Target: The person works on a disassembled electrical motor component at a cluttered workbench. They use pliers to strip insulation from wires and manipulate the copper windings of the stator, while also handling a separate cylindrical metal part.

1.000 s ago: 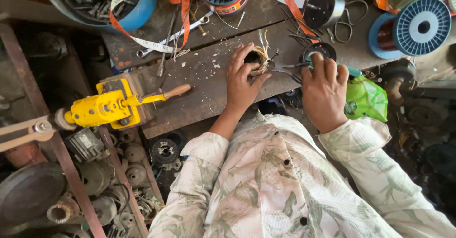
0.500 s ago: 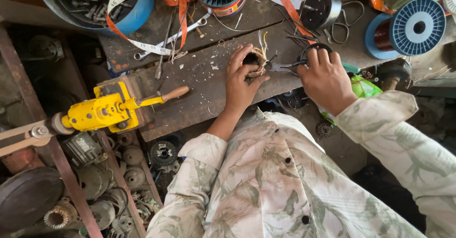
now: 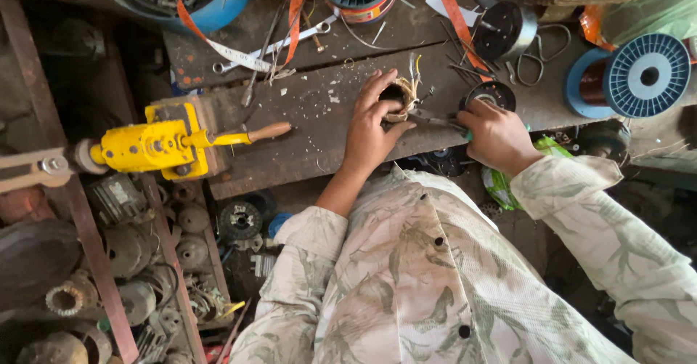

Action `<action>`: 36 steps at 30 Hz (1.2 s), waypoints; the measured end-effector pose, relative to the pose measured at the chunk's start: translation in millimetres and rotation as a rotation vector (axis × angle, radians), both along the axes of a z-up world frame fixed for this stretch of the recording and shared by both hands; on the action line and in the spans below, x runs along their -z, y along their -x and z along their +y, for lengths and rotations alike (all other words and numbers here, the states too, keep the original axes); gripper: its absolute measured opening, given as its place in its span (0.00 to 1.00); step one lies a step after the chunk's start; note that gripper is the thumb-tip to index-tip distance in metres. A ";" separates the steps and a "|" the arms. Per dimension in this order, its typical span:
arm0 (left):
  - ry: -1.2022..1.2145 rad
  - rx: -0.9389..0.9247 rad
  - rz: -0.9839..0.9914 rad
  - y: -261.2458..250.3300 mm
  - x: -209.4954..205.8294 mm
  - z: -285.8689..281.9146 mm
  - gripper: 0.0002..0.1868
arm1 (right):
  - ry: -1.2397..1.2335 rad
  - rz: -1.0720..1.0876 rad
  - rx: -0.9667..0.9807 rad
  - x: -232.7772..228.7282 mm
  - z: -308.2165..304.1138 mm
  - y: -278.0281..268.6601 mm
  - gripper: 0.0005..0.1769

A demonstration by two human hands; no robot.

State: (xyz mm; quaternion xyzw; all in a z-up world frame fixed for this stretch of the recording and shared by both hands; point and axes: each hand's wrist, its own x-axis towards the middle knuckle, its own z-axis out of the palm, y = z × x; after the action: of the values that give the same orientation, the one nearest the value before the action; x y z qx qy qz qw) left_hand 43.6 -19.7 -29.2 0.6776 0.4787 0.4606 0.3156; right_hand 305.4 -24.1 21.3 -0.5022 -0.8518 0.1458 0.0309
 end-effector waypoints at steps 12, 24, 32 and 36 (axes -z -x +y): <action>0.045 -0.023 -0.026 -3.3 -6.1 -2.9 0.17 | -0.396 -0.259 -0.255 -68.3 15.6 20.0 0.07; 0.050 -0.027 -0.039 -2.7 -3.8 -1.6 0.17 | -0.391 -0.387 -0.352 -86.5 27.9 21.6 0.07; 0.041 -0.034 -0.015 -1.8 -1.3 -2.3 0.17 | -0.356 -0.305 -0.330 -78.4 27.6 18.6 0.09; 0.038 -0.022 -0.019 -2.2 0.7 -1.4 0.18 | -0.235 -0.290 -0.326 -63.4 30.7 9.0 0.07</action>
State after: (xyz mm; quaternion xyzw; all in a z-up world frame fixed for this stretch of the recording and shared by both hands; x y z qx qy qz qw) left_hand 45.7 -21.1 -29.9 0.6615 0.4919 0.4614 0.3280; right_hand 296.4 6.5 84.6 -0.3668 -0.9282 -0.0249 -0.0572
